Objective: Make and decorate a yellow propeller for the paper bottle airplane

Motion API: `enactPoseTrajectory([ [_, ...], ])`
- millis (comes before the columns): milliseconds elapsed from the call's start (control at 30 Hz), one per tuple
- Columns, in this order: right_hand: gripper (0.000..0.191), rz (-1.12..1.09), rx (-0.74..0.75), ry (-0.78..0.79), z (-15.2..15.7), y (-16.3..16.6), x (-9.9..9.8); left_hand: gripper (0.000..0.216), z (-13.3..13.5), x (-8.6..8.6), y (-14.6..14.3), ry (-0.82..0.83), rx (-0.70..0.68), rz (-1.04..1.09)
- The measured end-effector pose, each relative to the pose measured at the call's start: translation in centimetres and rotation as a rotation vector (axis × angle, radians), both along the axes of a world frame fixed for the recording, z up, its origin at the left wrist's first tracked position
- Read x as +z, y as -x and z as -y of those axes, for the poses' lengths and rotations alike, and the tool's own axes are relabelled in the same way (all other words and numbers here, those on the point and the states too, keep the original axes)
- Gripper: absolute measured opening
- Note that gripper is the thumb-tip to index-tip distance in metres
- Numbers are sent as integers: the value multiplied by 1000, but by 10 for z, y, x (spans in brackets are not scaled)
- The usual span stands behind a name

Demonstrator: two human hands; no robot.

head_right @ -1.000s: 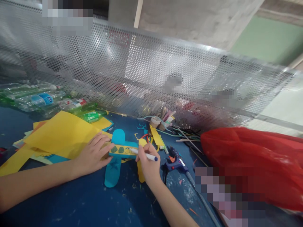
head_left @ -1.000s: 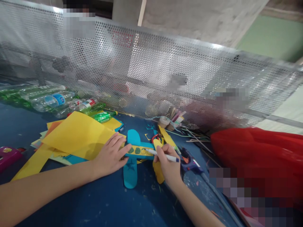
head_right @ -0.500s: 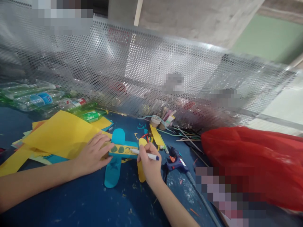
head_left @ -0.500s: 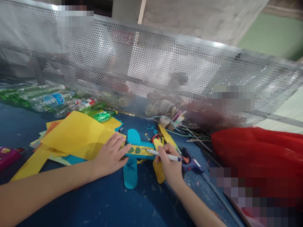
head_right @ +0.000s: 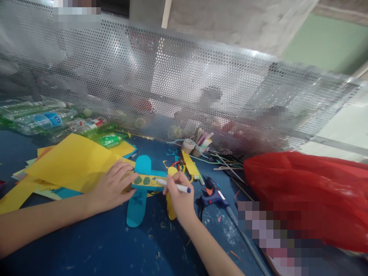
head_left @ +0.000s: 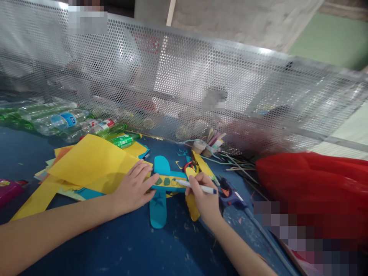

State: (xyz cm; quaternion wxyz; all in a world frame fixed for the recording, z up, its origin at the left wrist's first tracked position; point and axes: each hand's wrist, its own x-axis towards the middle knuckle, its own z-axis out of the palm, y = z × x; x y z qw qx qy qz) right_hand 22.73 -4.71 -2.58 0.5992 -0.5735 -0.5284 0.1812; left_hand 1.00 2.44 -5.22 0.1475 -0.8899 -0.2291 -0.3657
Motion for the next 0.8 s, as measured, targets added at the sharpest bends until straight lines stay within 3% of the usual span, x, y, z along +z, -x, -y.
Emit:
enactPoseTrajectory([
  [800,33,-31,43,40,0,-1,-2,24,2,4,0,-32,21,-10],
])
